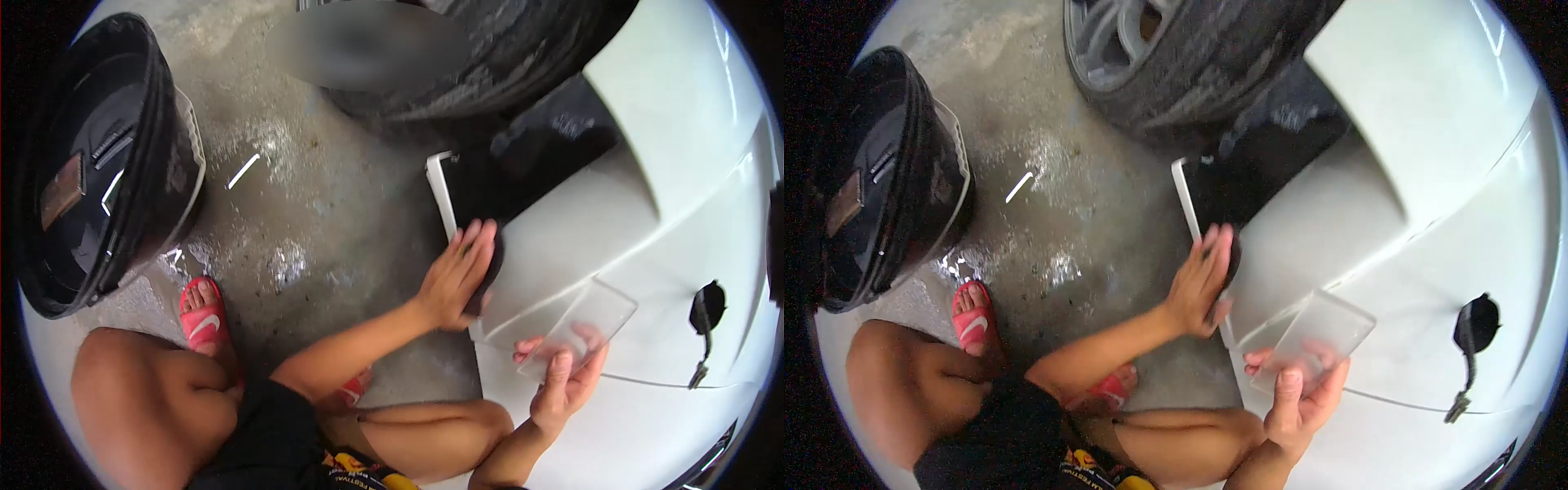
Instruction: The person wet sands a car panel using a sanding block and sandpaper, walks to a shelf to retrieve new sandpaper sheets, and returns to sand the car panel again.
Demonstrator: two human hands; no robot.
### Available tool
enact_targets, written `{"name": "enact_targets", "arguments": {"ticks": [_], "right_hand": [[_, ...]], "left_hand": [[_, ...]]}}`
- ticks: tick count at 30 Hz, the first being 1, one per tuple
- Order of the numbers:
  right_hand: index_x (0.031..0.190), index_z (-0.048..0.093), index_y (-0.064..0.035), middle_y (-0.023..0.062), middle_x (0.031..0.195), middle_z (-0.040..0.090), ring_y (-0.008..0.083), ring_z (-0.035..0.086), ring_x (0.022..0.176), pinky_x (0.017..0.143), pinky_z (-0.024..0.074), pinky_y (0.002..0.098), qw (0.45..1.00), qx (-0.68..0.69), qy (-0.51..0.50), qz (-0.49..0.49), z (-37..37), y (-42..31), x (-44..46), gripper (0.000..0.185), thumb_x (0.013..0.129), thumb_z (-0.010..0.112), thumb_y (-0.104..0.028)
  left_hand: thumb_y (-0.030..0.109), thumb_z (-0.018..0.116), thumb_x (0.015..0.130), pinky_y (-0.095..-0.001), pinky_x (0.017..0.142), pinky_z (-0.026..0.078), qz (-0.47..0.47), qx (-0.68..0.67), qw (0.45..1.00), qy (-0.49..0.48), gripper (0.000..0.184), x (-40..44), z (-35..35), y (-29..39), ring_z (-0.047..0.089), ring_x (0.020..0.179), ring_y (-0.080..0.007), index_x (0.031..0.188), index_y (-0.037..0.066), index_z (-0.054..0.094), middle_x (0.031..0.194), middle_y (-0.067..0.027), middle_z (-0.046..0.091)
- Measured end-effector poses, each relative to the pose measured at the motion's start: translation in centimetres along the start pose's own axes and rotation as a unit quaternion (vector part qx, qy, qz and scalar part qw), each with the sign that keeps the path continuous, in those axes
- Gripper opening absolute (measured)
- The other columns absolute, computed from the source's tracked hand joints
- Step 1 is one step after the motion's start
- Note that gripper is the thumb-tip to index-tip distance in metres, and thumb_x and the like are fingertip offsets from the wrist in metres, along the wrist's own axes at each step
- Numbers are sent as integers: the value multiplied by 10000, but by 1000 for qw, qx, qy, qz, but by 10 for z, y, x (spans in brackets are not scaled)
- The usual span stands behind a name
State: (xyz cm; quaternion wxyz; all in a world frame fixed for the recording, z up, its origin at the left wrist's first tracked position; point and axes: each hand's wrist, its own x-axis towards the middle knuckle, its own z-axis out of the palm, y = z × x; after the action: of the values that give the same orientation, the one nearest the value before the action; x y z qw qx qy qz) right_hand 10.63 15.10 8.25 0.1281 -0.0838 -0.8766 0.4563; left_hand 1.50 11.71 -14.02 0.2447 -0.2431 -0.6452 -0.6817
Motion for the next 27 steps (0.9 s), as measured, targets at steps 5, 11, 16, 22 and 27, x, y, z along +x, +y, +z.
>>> {"name": "enact_targets", "arguments": {"ticks": [5,11,16,22,27], "right_hand": [[1320,393,6,200,825,710,254,668,693,717,558,378,1000,-22,-13,-16,1,7,9,439,1054,573,-294],[1263,392,18,235,873,714,272,688,751,746,577,389,999,8,-34,2,4,3,8,383,1043,591,-224],[1265,391,17,241,892,711,280,698,776,743,582,395,999,-12,-36,23,1,5,2,389,1042,599,-225],[1256,390,26,230,842,707,280,696,768,746,581,409,999,-13,-41,23,10,9,16,405,1043,605,-244],[1257,389,34,219,841,709,270,682,750,747,575,398,999,-1,-25,31,8,6,12,399,1046,593,-236]], "left_hand": [[260,516,937,-531,1250,154,-9,-38,995,88,777,5,-12,11,284,1520,-476,1574,-98,251,1626,-328,286],[305,516,931,-518,1253,174,122,39,984,126,796,84,-23,-40,292,1514,-479,1565,-106,266,1622,-323,296],[390,557,881,-522,1236,228,178,48,973,142,871,131,-35,-36,339,1489,-477,1540,-119,301,1608,-310,333],[521,583,848,-513,1246,212,143,33,986,80,969,118,-48,-28,349,1492,-457,1543,-100,316,1604,-288,360],[519,558,889,-497,1265,159,168,101,979,61,940,110,-41,-54,349,1502,-433,1563,-84,302,1604,-287,364]]}}
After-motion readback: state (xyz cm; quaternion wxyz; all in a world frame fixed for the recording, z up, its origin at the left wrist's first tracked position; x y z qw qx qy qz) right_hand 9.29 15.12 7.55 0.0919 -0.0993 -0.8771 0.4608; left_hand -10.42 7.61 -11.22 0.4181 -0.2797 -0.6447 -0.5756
